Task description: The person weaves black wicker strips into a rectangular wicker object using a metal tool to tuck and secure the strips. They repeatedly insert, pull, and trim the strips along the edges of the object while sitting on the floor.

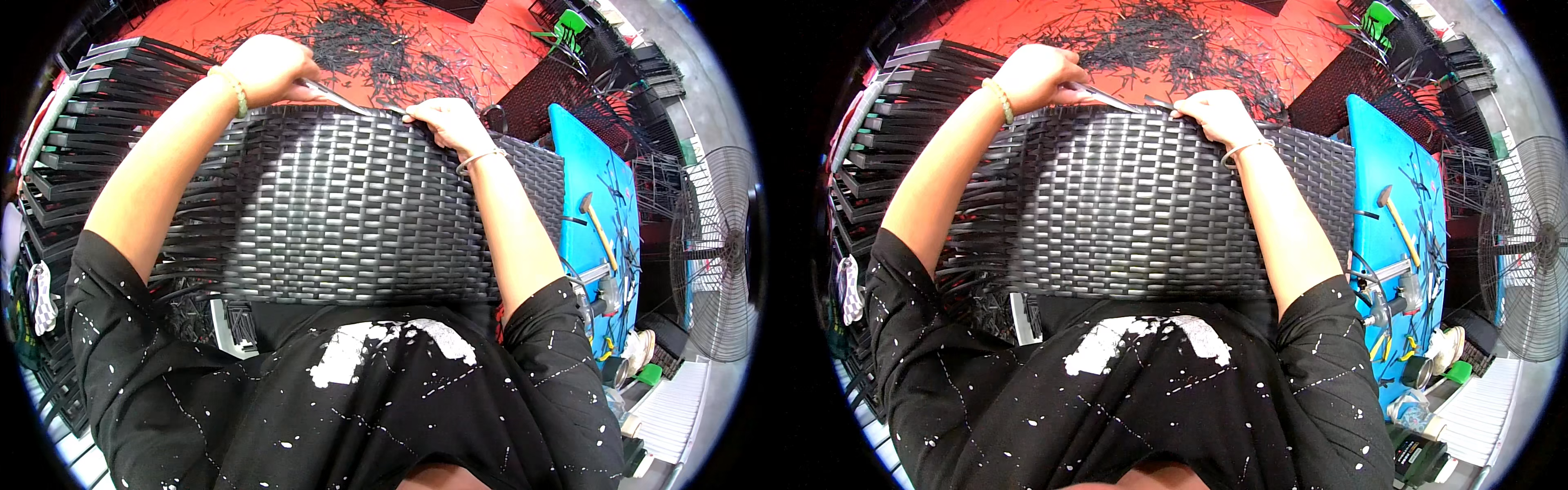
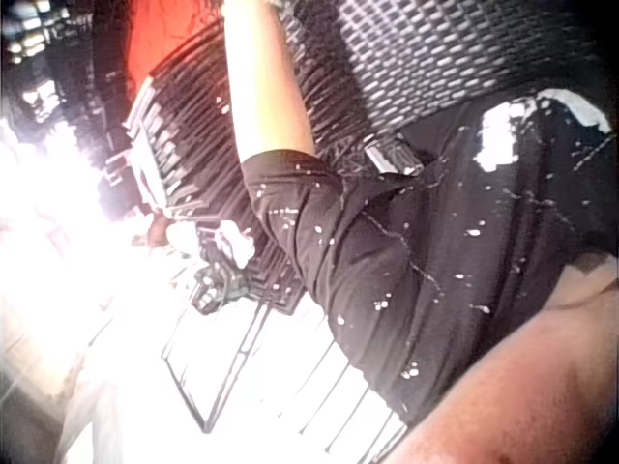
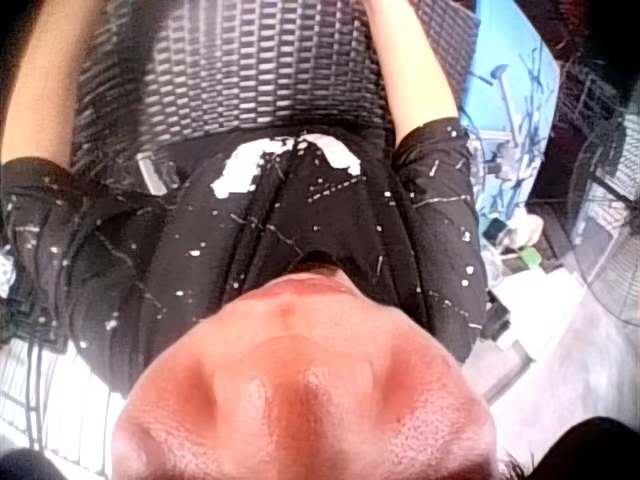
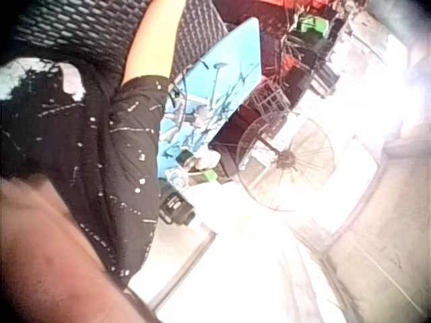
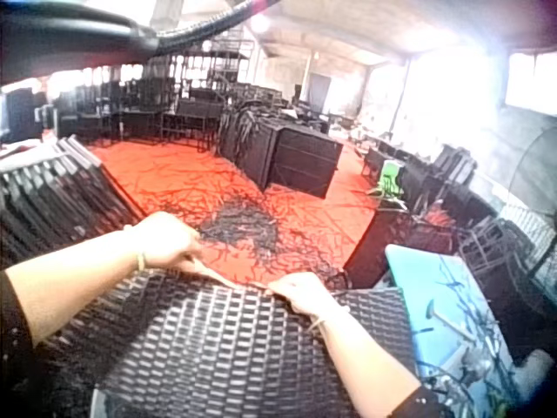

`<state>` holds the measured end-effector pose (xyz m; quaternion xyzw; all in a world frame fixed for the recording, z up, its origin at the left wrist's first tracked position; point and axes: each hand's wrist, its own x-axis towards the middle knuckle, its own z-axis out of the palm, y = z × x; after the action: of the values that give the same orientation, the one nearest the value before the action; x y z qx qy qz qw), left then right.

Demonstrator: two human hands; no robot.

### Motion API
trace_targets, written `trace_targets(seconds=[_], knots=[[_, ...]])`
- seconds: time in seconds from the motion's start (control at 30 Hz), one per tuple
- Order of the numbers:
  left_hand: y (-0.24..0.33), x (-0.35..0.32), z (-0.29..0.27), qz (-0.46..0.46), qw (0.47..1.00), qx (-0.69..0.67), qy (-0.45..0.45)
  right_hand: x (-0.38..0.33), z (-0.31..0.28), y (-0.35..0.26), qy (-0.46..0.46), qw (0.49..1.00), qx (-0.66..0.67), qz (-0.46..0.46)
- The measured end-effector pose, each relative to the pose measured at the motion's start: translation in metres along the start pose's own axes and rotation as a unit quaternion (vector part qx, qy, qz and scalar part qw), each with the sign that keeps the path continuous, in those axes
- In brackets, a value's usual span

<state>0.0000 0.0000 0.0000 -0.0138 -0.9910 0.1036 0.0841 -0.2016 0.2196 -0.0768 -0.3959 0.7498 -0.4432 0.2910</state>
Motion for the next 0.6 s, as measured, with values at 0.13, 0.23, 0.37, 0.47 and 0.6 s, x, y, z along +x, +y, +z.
trace_targets(seconds=[0.13,0.23,0.37,0.47,0.6], knots=[[-0.011,-0.030,0.038,-0.017,0.994,-0.075,0.083,-0.001,0.008,-0.008,-0.017,1.000,0.019,0.008],[0.006,-0.031,0.046,-0.039,0.988,-0.091,0.118,-0.001,0.005,-0.009,-0.022,0.999,0.036,0.017],[0.006,-0.013,0.025,0.018,0.996,-0.041,0.082,-0.002,0.000,-0.012,-0.023,0.998,0.047,0.019],[-0.004,-0.007,0.010,0.017,0.998,-0.024,0.054,-0.003,0.000,-0.009,-0.023,0.997,0.071,0.020],[-0.004,-0.003,0.001,0.004,1.000,0.004,0.005,-0.005,0.006,-0.008,-0.002,0.999,0.046,0.006]])
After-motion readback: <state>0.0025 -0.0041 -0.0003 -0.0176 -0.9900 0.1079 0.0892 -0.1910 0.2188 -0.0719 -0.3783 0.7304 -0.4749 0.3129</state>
